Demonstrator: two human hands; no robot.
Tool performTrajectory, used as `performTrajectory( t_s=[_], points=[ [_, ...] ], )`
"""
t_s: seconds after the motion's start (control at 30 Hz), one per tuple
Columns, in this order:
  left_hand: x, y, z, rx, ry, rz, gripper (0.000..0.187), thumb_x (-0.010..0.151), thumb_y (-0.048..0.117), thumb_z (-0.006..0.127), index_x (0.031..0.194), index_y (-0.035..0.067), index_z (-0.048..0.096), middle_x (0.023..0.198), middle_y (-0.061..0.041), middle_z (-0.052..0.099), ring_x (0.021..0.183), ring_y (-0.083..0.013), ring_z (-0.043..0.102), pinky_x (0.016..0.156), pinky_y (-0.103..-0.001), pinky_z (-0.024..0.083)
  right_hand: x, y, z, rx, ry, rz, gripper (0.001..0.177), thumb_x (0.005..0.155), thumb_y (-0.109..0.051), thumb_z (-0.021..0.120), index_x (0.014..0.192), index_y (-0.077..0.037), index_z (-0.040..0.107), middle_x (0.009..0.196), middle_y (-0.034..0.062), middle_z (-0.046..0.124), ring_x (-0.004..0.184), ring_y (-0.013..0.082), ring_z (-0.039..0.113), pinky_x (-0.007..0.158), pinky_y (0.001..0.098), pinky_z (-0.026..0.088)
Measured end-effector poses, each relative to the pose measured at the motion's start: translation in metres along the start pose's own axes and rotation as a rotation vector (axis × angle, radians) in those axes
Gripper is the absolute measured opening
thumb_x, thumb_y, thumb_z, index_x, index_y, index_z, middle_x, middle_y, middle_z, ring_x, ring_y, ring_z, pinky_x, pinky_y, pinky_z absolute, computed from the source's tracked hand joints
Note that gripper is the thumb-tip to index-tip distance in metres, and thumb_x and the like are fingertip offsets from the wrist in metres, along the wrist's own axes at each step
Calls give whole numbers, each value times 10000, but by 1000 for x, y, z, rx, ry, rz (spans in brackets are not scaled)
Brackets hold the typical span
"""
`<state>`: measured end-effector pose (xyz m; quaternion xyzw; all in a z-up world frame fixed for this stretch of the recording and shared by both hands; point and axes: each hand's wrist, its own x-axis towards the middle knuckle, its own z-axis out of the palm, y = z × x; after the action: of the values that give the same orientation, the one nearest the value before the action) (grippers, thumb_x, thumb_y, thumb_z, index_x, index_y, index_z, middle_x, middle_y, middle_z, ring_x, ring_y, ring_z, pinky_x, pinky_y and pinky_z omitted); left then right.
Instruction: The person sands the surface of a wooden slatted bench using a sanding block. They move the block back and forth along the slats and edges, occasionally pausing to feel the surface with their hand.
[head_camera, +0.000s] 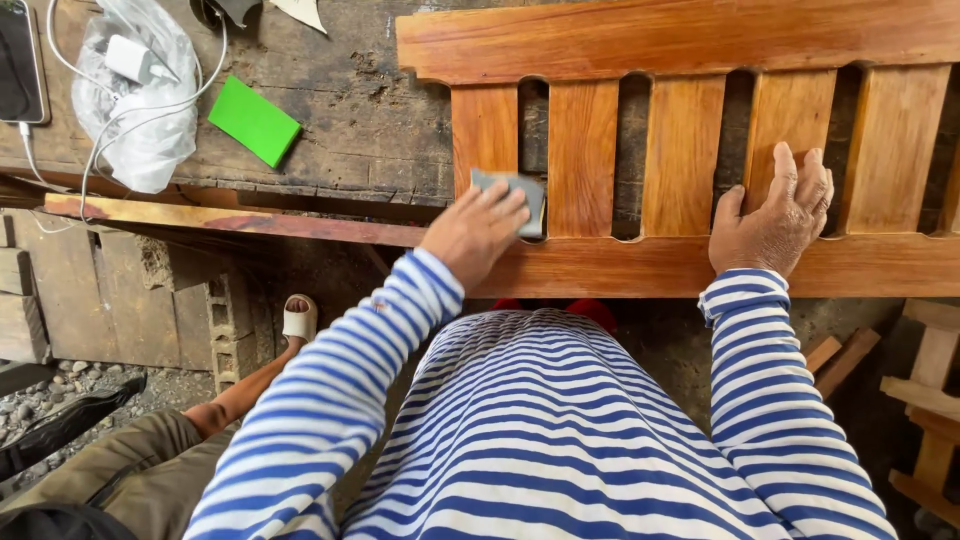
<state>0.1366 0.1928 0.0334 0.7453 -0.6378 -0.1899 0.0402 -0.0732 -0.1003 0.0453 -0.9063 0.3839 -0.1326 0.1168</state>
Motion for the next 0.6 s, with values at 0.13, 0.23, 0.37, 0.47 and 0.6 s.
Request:
performTrajectory(
  t_s=[0.13,0.23,0.37,0.47,0.6],
  points=[
    [42,-35,-17,152,253,0,344,959,88,573,1300,96,612,1342,-105,581,1271,-340,498,1061,-487,499,-2,5,3,2,10,-6,512,983,-35,675,1474,7,536,1518,295,403,1379,491,342,1066,692,316],
    [52,-46,-11,97,230,-88,332,1038,146,516,1357,91,591,1425,-131,557,1349,-410,434,1137,-558,393,-2,4,2,7,9,-13,510,988,-27,676,1477,8,532,1517,285,399,1382,484,336,1073,690,317],
    [29,-33,6,33,433,-133,320,1032,166,571,1343,97,607,1432,-150,552,1339,-449,450,1128,-619,386,-2,5,1,11,21,-25,512,983,-26,681,1473,17,540,1509,304,408,1377,496,344,1067,689,320],
    [-24,5,2,-79,455,-175,322,1001,59,574,1315,4,612,1388,-233,567,1319,-492,470,1184,-558,371,-1,3,-1,15,11,-13,522,976,-40,667,1479,16,537,1511,308,407,1372,505,342,1050,700,322],
    [-52,33,15,-201,499,-268,336,1008,20,581,1341,-3,618,1428,-229,560,1359,-547,439,1169,-598,398,-1,-1,-3,26,0,-9,510,995,-38,658,1483,19,519,1528,319,391,1389,509,321,1077,699,300]
  ],
)
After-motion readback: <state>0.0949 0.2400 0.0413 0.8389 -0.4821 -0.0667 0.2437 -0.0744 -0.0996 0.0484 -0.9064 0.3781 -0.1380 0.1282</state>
